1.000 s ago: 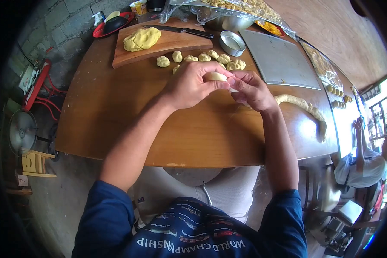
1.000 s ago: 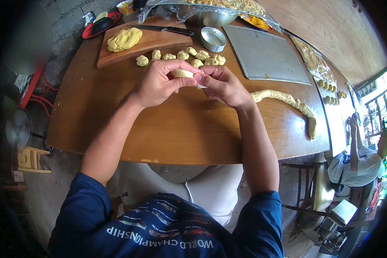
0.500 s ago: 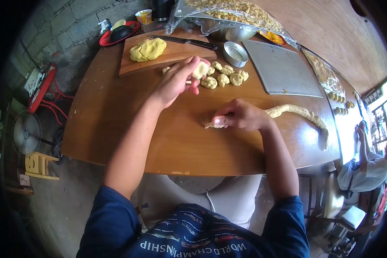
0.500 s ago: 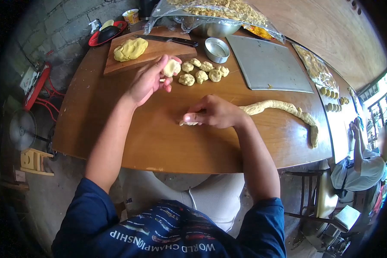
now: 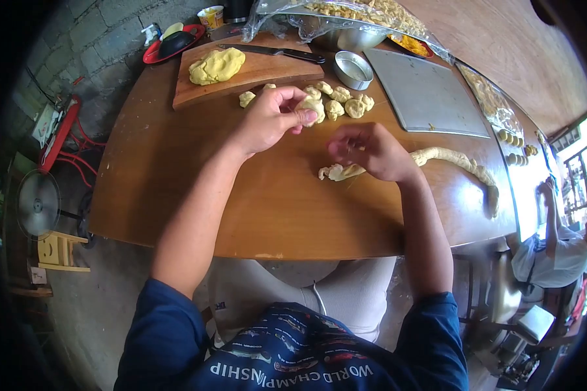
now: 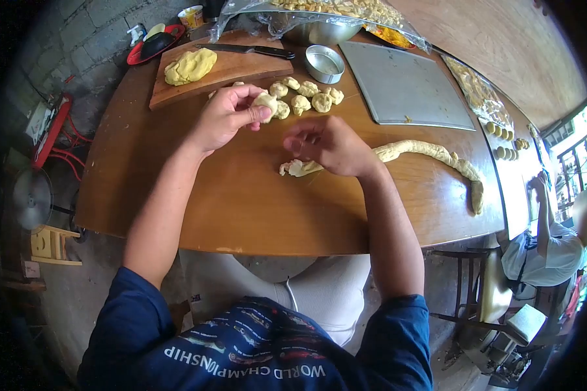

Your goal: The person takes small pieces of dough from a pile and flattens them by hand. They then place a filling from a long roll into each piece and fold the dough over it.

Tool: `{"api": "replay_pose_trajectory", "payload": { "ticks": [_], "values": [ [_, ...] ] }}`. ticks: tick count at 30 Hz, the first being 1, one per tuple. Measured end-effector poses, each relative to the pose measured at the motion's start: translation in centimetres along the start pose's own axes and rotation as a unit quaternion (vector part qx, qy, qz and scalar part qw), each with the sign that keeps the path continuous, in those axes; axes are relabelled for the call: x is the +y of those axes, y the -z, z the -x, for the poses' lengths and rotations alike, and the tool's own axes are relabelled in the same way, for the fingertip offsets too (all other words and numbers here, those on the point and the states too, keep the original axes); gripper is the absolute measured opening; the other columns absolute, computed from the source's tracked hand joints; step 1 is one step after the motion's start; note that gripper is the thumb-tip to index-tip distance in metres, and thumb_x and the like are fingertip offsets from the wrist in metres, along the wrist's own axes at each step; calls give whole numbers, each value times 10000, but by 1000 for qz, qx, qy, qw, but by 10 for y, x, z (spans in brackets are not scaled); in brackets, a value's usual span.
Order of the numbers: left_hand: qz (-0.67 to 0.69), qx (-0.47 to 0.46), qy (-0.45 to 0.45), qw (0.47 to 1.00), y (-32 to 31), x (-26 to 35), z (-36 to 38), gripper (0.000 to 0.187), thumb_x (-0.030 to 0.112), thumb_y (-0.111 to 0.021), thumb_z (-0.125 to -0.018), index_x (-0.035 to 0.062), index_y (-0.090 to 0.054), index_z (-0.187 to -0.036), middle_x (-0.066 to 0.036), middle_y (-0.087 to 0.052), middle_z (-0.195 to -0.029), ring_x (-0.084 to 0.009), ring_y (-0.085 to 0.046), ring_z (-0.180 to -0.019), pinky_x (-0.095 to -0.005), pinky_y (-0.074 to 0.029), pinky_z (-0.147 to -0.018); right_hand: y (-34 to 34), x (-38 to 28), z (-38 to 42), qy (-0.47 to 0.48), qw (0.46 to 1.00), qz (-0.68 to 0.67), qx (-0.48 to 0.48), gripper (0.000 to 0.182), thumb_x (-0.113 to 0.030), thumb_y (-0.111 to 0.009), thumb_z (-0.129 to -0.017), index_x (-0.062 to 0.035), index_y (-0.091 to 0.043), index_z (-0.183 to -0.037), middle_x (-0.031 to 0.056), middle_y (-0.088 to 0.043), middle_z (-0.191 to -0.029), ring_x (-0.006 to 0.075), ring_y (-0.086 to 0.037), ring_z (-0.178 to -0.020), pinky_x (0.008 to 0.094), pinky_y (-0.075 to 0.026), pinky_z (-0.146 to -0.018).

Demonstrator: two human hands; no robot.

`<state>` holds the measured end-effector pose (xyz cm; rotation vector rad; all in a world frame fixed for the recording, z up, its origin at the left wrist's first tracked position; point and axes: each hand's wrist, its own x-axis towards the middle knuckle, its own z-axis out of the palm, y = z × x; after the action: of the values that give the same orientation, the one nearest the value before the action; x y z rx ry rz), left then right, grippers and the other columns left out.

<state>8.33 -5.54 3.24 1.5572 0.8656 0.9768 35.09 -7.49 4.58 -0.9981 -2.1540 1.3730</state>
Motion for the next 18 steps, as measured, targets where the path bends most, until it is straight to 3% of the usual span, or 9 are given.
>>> {"api": "replay_pose_trajectory", "payload": {
  "ticks": [2, 6, 8, 9, 10, 12, 13, 18],
  "values": [
    [-23, 7, -8, 1000, -5, -3, -2, 236, 194, -780, -1010, -3, -746, -1136, -7, -742, -934, -88, -679, -842, -279, -560, -760, 0, 11, -5, 50, 986, 41, 152, 321, -260, -808, -991, -28, -741, -1202, 43, -766, -935, 102, -652, -759, 324, -556, -725],
    [-22, 7, -27, 999, -22, -16, -4, 251, 213, -763, -1030, -17, -746, -1130, -22, -760, -936, -79, -665, -781, -278, -551, -763, -14, -10, -3, 84, 968, 81, 222, 480, -325, -880, -915, -76, -700, -1283, 51, -735, -980, 142, -652, -720, 359, -568, -709],
    [23, 38, 12, 999, -35, -20, -2, 296, 267, -723, -1061, -18, -738, -1139, -50, -765, -986, -84, -682, -850, -284, -553, -776, -23, -14, -8, 116, 930, 251, 241, 610, -389, -913, -851, -120, -669, -1341, 70, -722, -1051, 217, -701, -748, 396, -586, -723],
    [-2, 50, 39, 998, -39, -16, 0, 362, 330, -673, -1085, -15, -706, -1190, -78, -752, -1063, -113, -706, -949, -297, -572, -806, -24, -9, -11, 138, 907, 304, 259, 576, -390, -907, -842, -128, -692, -1308, 81, -723, -1069, 275, -729, -802, 425, -598, -738],
    [1, 47, 39, 998, -40, -12, 0, 362, 330, -673, -1085, -15, -706, -1190, -78, -752, -1063, -113, -706, -949, -297, -572, -806, -21, -6, -12, 135, 906, 305, 259, 576, -390, -907, -842, -128, -692, -1308, 81, -723, -1069, 275, -729, -802, 425, -598, -738],
    [137, 11, 101, 985, -38, -4, 4, 396, 361, -608, -1117, 14, -687, -1292, -83, -743, -1143, -170, -736, -1013, -332, -610, -869, -18, -3, -11, 121, 885, 352, 280, 508, -357, -892, -857, -118, -714, -1269, 80, -734, -1065, 277, -744, -807, 415, -604, -734],
    [135, -7, 97, 986, -34, -3, 5, 411, 375, -601, -1116, 22, -668, -1314, -87, -737, -1168, -197, -748, -1028, -352, -610, -896, -18, -7, -10, 104, 900, 313, 285, 404, -280, -865, -882, -105, -735, -1222, 82, -736, -1037, 275, -739, -772, 410, -602, -713],
    [148, -22, 120, 982, -35, 5, 8, 410, 398, -640, -1097, 36, -691, -1283, -63, -731, -1157, -177, -738, -1048, -339, -600, -896, -18, -4, -10, 136, 895, 292, 308, 322, -197, -823, -906, -94, -742, -1200, 86, -732, -1001, 259, -734, -742, 401, -596, -686]
  ]
}}
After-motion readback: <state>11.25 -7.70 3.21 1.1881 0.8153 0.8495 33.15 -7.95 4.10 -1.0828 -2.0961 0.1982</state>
